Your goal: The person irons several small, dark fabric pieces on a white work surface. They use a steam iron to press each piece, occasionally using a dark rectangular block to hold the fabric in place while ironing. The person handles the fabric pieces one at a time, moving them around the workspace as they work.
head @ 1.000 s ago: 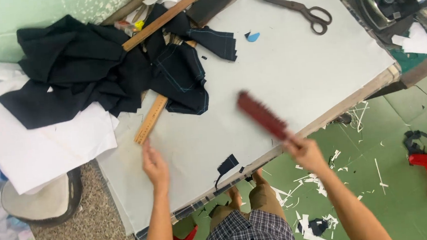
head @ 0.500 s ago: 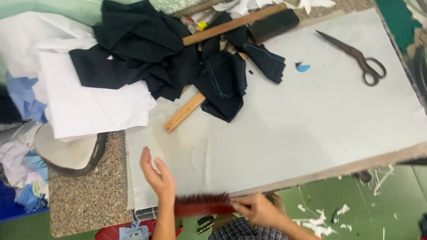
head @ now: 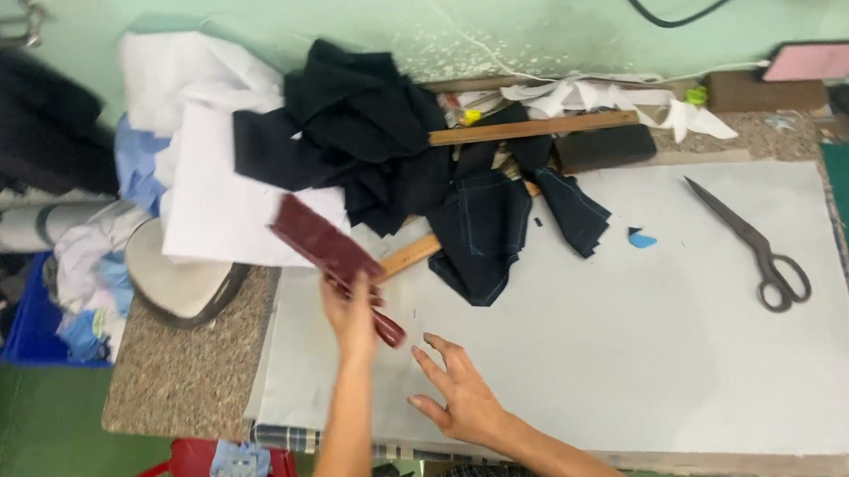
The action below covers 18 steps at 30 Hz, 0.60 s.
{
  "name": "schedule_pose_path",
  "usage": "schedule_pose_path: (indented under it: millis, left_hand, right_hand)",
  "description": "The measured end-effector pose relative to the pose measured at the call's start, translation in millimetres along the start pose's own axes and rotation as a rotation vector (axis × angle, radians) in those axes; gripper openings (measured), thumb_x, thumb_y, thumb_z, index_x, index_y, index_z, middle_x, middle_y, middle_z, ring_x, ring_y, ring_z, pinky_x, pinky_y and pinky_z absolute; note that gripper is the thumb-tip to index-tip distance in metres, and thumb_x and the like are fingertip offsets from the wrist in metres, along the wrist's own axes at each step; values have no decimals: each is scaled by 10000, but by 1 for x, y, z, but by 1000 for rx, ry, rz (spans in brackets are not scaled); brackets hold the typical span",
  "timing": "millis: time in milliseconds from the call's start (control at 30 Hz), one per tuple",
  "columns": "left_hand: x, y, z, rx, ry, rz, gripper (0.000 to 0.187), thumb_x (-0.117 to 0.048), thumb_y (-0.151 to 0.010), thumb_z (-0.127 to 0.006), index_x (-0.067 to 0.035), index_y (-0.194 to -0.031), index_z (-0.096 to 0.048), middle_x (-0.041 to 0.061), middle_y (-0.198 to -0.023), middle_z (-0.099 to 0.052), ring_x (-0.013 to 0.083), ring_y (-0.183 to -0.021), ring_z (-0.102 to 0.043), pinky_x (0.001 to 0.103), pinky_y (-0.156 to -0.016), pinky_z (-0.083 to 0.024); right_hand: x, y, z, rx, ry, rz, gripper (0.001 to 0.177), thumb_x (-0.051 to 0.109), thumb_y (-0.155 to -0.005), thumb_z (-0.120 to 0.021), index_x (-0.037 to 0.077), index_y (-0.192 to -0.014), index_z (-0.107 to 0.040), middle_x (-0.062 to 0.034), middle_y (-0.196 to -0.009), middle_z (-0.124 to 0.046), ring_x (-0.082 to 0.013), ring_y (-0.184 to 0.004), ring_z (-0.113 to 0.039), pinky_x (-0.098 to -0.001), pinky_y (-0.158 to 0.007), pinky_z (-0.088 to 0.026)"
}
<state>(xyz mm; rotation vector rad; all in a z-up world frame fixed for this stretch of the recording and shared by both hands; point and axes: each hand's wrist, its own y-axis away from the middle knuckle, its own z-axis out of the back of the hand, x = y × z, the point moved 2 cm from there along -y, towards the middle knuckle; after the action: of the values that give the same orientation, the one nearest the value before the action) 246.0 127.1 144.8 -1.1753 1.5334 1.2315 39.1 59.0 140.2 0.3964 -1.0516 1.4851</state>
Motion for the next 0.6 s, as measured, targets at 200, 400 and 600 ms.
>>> schedule_pose_path:
  millis: [200, 400, 600]
  left_hand:
    - [-40, -247, -14, 74, -788, -421, 1019, -521, -1073, -613, 139, -1551, -1, 386, -1638, -142, 373, -1574, -224, 325, -1271, -199]
    - [16, -28, -123, 446, -885, -1157, 542, -245, -1049, -626, 124, -1419, -486, 380, -1464, -435, 536, -1346, -456, 596, -1128, -388]
    - [174, 140, -183, 928, -963, -1194, 524, -235, -960, -650, -9, -1418, -530, 251, -1541, -451, 450, -1447, -424, 607, -1182, -358]
  right_hand:
    - [-94, 122, 54, -234, 328, -480, 630, 230, -921, -750, 3, -1444, -481, -267, -1444, -484, -384, -1280, -557, -499, -1070, -524]
    - [-164, 293, 189, -513, 642, -852, 511, 208, -957, -634, 40, -1431, -547, -178, -1411, -563, -332, -1286, -561, -486, -1088, -509]
    - [-210, 365, 437, -653, 1174, -647, 351, -50, -1026, -527, -145, -1364, -542, -321, -1311, -549, -487, -1222, -520, -555, -1041, -447]
